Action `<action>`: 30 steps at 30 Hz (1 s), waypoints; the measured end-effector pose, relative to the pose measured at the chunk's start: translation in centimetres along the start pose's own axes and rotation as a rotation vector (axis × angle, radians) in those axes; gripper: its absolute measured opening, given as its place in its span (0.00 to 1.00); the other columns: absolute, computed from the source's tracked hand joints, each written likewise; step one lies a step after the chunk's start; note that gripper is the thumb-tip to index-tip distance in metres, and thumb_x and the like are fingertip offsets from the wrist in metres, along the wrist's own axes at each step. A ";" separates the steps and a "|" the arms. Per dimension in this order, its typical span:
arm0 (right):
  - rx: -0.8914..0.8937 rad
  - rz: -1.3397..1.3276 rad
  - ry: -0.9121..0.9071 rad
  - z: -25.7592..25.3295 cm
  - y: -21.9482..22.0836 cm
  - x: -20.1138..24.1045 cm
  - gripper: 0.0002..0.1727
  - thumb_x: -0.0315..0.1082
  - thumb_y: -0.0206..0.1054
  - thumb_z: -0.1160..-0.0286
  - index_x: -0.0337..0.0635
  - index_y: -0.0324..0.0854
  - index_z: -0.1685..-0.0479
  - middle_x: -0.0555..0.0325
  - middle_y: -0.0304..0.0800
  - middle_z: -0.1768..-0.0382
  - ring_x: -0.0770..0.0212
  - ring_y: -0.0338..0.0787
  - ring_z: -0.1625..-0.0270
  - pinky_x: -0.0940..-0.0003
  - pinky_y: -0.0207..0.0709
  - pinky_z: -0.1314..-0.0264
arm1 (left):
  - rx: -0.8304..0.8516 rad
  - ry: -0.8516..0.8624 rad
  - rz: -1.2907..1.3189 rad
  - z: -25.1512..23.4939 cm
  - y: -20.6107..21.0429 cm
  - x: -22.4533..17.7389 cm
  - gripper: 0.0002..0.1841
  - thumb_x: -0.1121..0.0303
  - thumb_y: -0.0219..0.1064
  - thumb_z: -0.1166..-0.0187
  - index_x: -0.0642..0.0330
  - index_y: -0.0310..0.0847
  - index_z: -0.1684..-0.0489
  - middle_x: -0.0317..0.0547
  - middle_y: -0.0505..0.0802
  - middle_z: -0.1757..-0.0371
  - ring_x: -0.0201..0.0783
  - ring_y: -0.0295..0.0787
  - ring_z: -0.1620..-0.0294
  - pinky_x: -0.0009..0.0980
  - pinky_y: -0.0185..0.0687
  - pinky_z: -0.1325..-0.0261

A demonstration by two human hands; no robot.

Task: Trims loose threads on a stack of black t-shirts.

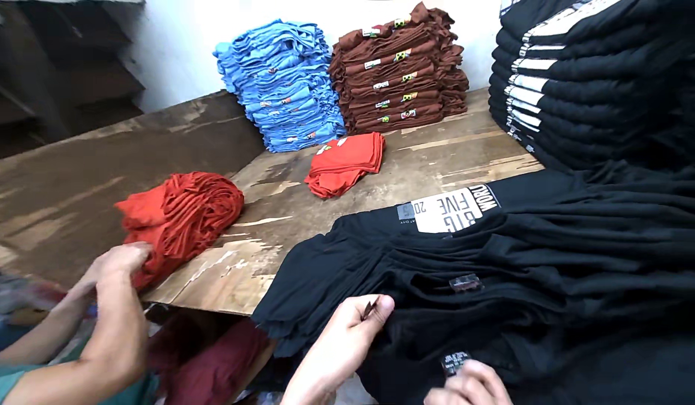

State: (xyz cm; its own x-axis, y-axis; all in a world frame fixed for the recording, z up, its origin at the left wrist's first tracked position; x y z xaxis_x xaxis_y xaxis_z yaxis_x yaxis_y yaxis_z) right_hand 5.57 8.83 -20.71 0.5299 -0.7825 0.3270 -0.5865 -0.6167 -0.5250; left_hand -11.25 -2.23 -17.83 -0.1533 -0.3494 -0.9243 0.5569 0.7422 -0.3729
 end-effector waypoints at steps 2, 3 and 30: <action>-0.083 0.045 0.157 -1.7 -0.4 -0.8 0.27 0.66 0.61 0.21 0.51 0.87 0.55 0.56 0.94 0.46 0.56 0.89 0.41 0.55 0.71 0.27 | 0.032 -0.012 0.055 -0.3 0.2 0.1 0.19 0.55 0.58 0.11 0.48 0.81 0.76 0.25 0.76 0.82 0.22 0.69 0.81 0.23 0.66 0.75; -0.106 0.048 0.216 -2.4 -0.1 -1.5 0.29 0.66 0.63 0.22 0.51 0.84 0.42 0.54 0.92 0.41 0.55 0.88 0.36 0.51 0.73 0.26 | 0.052 0.001 0.067 -0.3 0.4 -0.1 0.18 0.56 0.57 0.10 0.48 0.81 0.76 0.25 0.76 0.82 0.22 0.70 0.80 0.23 0.66 0.75; -0.389 0.138 0.058 -1.0 -2.5 -1.7 0.05 0.44 0.65 0.18 0.58 0.84 0.60 0.71 0.80 0.56 0.72 0.77 0.49 0.71 0.60 0.28 | -0.713 0.847 -0.777 11.4 3.7 -4.6 0.06 0.63 0.75 0.24 0.43 0.91 0.54 0.32 0.91 0.56 0.35 0.78 0.51 0.34 0.63 0.37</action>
State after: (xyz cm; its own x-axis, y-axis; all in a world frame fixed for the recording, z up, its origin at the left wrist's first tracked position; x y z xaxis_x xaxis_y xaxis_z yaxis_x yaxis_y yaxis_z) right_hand 5.45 11.62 -19.18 0.4011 -0.8570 0.3236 -0.8434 -0.4834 -0.2347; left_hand 0.82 -4.36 -14.00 -0.8284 -0.5459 -0.1255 -0.4049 0.7384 -0.5392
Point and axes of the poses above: each hand's wrist, its own z-axis away from the middle knuckle, its own y-axis out of the palm, x = y × z, the point moved 9 cm from there along -z, towards the middle knuckle
